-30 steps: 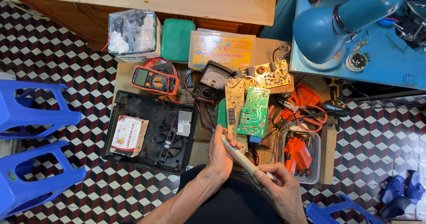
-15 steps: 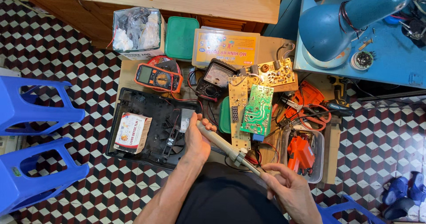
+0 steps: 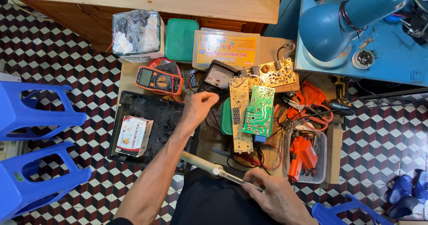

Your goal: The person uses a heat gun and a soldering iron to work on a green circuit board. They repeatedly heat specific areas of the board, inspect it, and adjust components while handling the tools and board throughout the clip.

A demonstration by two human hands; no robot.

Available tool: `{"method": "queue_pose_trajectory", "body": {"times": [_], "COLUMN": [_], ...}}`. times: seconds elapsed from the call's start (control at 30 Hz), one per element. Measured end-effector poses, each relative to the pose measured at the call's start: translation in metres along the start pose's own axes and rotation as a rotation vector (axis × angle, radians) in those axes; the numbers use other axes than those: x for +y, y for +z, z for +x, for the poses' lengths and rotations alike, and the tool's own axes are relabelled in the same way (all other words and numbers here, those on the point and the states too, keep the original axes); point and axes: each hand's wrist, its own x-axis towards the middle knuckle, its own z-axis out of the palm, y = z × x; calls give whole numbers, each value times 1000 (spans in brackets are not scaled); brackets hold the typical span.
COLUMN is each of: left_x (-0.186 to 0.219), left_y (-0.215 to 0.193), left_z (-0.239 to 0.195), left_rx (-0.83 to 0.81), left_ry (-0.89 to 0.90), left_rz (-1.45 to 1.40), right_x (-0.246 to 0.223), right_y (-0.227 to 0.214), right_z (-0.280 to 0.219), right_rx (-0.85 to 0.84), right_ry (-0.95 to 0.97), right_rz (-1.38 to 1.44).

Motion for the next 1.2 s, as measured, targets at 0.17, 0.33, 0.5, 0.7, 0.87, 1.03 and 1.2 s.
{"method": "queue_pose_trajectory", "body": {"times": [0.17,0.33,0.5,0.7,0.87,1.03,1.2], "left_x": [-37,-44,-27,-19,-7,53,111], "left_y": [48,68,67,74,33,-45,-56], "left_z": [24,29,25,15,8,-55,-120], "left_rx": [-231,-157,-100,34,82,-316,-732], "left_ry": [-218,-257,-332,-304,-312,-21,491], "left_rz": [-409,-381,-303,-284,-429,-3,229], "right_x": [5,10,9,10,3,-16,-15], "right_y": [9,12,12,14,11,0,-22], "right_z": [3,7,7,6,6,1,-7], "right_rx": [114,138,127,193,131,193,18], "right_ry": [-118,-95,-10,-106,-11,-209,-6], "right_rz": [56,100,95,111,68,64,417]}}
